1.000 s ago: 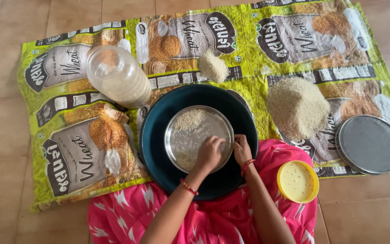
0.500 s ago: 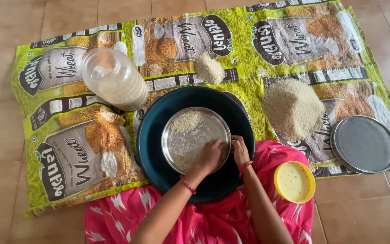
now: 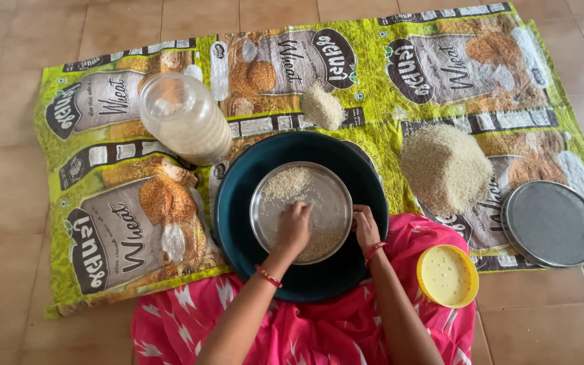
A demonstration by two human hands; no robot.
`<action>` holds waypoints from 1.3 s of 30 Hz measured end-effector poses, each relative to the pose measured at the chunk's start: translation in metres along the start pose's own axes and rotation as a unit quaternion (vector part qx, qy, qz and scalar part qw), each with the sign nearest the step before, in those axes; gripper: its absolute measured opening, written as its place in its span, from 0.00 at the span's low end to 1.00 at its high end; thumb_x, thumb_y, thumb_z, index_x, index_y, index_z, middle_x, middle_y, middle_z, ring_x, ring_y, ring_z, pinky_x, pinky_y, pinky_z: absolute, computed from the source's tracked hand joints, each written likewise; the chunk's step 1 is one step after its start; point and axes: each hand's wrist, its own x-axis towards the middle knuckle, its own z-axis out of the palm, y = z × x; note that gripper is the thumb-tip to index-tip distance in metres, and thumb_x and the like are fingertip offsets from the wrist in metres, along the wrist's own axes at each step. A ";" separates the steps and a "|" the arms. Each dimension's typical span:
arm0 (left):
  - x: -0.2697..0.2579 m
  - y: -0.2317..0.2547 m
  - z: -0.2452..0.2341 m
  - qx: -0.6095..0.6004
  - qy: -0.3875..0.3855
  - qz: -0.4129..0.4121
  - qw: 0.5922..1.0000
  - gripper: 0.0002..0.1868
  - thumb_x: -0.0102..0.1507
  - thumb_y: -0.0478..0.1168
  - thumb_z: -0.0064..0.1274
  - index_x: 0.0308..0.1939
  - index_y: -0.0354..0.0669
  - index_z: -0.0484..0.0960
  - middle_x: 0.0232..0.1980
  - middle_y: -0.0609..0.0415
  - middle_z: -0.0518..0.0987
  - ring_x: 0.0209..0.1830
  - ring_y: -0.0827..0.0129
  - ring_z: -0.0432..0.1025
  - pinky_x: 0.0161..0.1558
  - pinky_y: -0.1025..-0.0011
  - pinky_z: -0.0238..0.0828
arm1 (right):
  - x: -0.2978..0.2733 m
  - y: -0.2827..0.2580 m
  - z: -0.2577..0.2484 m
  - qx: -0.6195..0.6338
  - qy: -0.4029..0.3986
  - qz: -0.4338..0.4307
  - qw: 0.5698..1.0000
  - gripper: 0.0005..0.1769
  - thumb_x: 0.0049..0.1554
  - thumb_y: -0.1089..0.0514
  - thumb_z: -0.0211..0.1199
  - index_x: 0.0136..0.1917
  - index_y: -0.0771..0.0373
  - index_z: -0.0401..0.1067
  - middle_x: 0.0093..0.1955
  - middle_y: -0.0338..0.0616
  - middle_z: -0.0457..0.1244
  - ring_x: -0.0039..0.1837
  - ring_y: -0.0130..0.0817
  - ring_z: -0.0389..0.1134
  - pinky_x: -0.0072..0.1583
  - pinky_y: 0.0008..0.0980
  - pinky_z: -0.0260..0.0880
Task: The person sits on the floor and manually sifts grains in a metal tray, picking out impurities by hand and placing them into a small yellow bowl. The person repeatedly spreads and inspects the grains to separate unwanted particles.
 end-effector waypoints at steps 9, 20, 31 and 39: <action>-0.025 -0.012 0.011 -0.031 0.024 -0.008 0.999 0.23 0.57 0.23 0.48 0.54 0.43 0.84 0.56 0.48 0.80 0.58 0.54 0.74 0.60 0.62 0.73 | 0.001 0.000 -0.001 -0.006 0.002 0.009 1.000 0.18 0.64 0.55 0.47 0.61 0.65 0.68 0.45 0.42 0.66 0.43 0.29 0.66 0.48 0.30 0.70; -0.049 -0.004 0.010 0.001 -0.031 -0.026 0.999 0.25 0.56 0.25 0.50 0.56 0.44 0.83 0.57 0.46 0.79 0.57 0.51 0.73 0.57 0.58 0.71 | 0.001 -0.005 0.000 -0.044 0.015 0.001 0.999 0.17 0.64 0.55 0.48 0.61 0.65 0.68 0.44 0.43 0.66 0.42 0.29 0.66 0.48 0.30 0.69; -0.032 -0.035 -0.037 0.104 0.077 -0.068 0.989 0.25 0.55 0.34 0.55 0.58 0.34 0.79 0.61 0.40 0.77 0.61 0.51 0.72 0.64 0.53 0.65 | 0.005 -0.003 -0.001 -0.022 0.011 0.003 1.000 0.17 0.64 0.57 0.48 0.61 0.67 0.68 0.44 0.44 0.65 0.42 0.30 0.65 0.47 0.30 0.68; -0.047 -0.019 -0.028 0.044 -0.077 -0.147 0.985 0.24 0.67 0.40 0.50 0.67 0.40 0.75 0.65 0.45 0.77 0.65 0.55 0.71 0.72 0.59 0.62 | 0.005 -0.008 -0.001 -0.038 0.012 0.006 0.999 0.17 0.64 0.57 0.48 0.61 0.68 0.67 0.44 0.44 0.65 0.43 0.30 0.65 0.48 0.31 0.70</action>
